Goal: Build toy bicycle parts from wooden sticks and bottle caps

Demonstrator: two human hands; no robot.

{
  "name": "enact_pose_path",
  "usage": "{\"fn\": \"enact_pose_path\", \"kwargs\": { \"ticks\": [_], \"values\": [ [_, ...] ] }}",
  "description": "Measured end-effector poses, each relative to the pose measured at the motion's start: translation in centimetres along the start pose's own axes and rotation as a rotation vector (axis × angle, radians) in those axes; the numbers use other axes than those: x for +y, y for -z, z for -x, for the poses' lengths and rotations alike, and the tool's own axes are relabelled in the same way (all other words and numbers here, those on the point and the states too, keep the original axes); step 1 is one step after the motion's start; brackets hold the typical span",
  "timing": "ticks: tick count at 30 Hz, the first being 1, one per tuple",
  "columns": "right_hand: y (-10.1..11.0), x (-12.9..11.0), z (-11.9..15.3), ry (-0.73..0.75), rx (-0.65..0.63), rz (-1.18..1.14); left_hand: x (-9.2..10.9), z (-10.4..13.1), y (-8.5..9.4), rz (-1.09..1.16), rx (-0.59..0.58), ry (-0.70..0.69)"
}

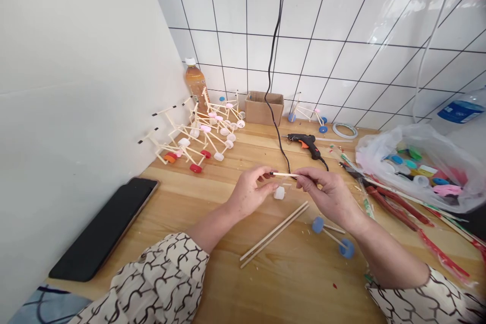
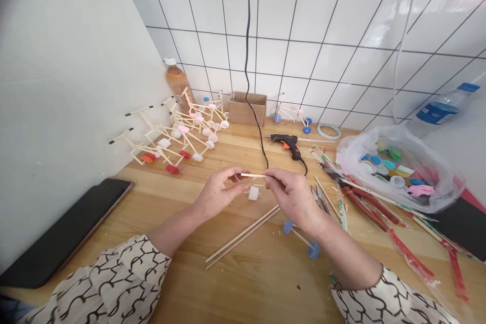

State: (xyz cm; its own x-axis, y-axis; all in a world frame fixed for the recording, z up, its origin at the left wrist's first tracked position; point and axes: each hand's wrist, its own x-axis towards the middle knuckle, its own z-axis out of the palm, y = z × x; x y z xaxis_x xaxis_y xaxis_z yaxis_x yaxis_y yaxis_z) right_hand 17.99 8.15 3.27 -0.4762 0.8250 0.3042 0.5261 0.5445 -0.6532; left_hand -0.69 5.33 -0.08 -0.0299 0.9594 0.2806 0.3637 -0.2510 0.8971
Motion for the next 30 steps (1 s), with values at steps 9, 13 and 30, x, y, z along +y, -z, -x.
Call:
{"fn": "enact_pose_path", "kwargs": {
  "ticks": [9,13,30],
  "values": [
    [-0.8,0.9,-0.2,-0.194,-0.001,-0.359,-0.8,0.0,-1.0,-0.016,-0.045,-0.044],
    [-1.7,1.9,-0.2,-0.289,0.018,-0.491,-0.7,0.1,-1.0,-0.013,-0.019,-0.056],
    [-2.0,0.2,-0.1,-0.194,0.013,-0.458,-0.9,0.1,-1.1,0.027,-0.130,-0.084]
  ]
}}
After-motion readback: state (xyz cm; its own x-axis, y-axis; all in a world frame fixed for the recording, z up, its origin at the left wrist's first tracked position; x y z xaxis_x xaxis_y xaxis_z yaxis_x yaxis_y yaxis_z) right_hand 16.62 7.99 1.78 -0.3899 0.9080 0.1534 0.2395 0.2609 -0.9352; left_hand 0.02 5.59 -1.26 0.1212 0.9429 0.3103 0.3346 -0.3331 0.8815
